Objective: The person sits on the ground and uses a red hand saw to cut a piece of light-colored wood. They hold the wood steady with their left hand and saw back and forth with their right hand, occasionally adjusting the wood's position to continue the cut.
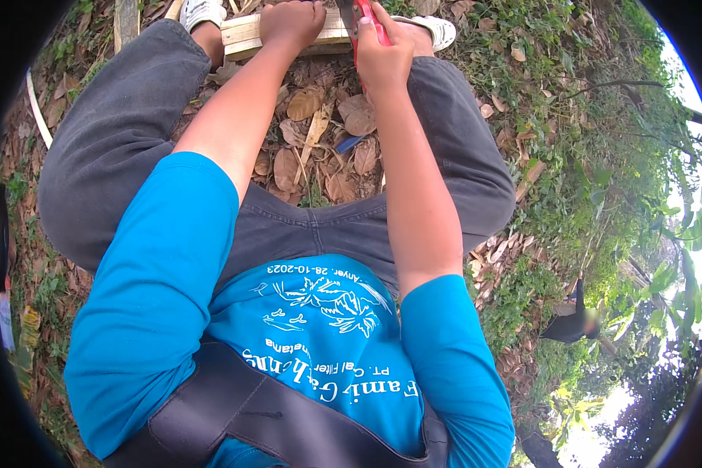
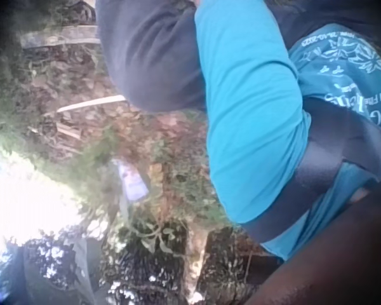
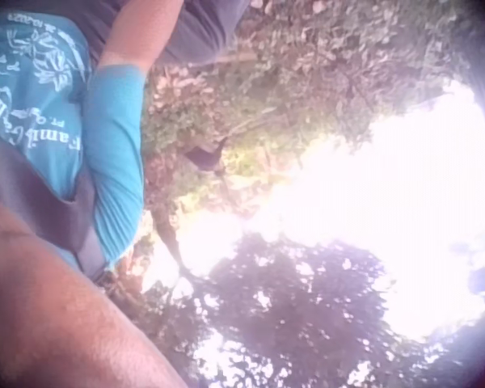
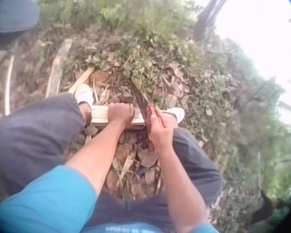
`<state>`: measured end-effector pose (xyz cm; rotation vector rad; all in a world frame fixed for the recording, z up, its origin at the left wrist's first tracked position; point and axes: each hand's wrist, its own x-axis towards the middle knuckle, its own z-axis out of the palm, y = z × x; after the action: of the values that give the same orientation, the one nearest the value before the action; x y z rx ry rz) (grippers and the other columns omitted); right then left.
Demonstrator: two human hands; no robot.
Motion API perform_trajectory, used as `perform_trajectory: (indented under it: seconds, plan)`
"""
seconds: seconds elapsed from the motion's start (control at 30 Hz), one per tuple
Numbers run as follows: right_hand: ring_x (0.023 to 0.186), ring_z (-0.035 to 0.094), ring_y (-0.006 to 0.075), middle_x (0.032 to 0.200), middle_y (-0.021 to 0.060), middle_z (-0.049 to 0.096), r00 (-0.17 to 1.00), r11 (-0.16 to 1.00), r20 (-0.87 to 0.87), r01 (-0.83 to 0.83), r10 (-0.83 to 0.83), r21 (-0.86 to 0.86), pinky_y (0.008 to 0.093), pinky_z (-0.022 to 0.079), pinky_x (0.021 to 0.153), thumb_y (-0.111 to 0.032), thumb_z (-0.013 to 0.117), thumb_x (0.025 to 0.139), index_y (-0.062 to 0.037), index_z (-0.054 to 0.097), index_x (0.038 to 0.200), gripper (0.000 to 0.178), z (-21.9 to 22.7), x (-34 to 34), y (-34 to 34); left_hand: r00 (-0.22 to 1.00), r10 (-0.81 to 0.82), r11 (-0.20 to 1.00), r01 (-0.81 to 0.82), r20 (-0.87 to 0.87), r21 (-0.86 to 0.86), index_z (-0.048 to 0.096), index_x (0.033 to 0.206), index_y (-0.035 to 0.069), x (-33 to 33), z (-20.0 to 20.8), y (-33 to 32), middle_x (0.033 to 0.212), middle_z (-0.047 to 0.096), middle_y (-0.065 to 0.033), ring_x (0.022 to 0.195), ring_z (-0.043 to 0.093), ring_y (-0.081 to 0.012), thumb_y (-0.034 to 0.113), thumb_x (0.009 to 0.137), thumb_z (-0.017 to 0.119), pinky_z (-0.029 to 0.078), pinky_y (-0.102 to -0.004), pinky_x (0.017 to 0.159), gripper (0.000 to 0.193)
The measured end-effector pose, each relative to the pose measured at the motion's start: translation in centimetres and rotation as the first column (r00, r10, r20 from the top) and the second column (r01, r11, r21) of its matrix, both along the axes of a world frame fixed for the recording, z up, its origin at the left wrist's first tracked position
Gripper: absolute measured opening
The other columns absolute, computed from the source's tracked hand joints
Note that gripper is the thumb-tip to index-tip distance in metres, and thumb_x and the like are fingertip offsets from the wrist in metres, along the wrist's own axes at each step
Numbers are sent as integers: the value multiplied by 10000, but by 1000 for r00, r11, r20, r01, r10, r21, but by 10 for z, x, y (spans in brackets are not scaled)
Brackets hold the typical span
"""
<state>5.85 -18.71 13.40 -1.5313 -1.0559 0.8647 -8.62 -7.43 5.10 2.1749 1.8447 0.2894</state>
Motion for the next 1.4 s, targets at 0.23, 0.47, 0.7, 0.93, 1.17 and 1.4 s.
perform_trajectory:
  seconds: [0.23, 0.47, 0.7, 0.93, 1.17, 1.4]
  plan:
    - [861, 619, 81, 1083, 71, 713, 992, 991, 126, -20, 3, 132, 246, 521, 783, -108, 659, 1009, 9, 584, 1441, 454, -12, -28, -36, 992, 105, 994, -102, 73, -50, 806, 844, 92, -6, 19, -1, 900, 774, -154, 917, 740, -345, 388, 999, 392, 517, -512, 901, 532]
    - [807, 598, 54, 1267, 105, 695, 999, 974, -16, -30, 27, -226, 211, 498, 700, -148, 618, 1046, 22, 521, 1494, 489, 107, 1, -174, 996, 58, 998, -58, 67, -11, 797, 842, 74, -13, 17, -1, 903, 771, -156, 904, 727, -352, 415, 998, 401, 496, -527, 910, 545]
    - [853, 614, 76, 1131, 93, 724, 984, 999, 175, -45, 40, 25, 234, 516, 779, -127, 655, 1016, 22, 571, 1447, 464, 12, 1, -56, 997, 64, 988, -71, 51, 136, 792, 794, 106, -1, 8, -6, 852, 771, -138, 837, 735, -329, 406, 993, 435, 519, -510, 845, 507]
    - [769, 598, 84, 1068, 57, 696, 981, 973, 193, -16, -30, 229, 231, 501, 664, -148, 686, 1000, -13, 654, 1378, 402, -44, -11, 5, 999, 20, 994, -16, -36, 110, 803, 847, 128, 2, 19, -9, 919, 783, -126, 882, 741, -312, 412, 999, 419, 506, -511, 880, 501]
    - [940, 612, 97, 1084, 57, 671, 999, 992, 31, -9, 13, -126, 252, 501, 845, -136, 646, 1025, 10, 566, 1459, 465, 50, -14, -125, 997, 81, 994, -80, -17, 77, 800, 812, 124, -10, 11, -4, 871, 777, -128, 845, 737, -333, 428, 998, 402, 507, -496, 872, 534]
    - [1150, 609, 142, 1332, 137, 653, 1000, 990, -29, -5, 1, -142, 276, 453, 1003, -118, 619, 1038, 43, 562, 1443, 440, 84, 5, -150, 998, 58, 976, -64, 34, 206, 773, 741, 115, -3, 1, -10, 800, 767, -109, 777, 727, -319, 404, 992, 431, 501, -498, 834, 513]
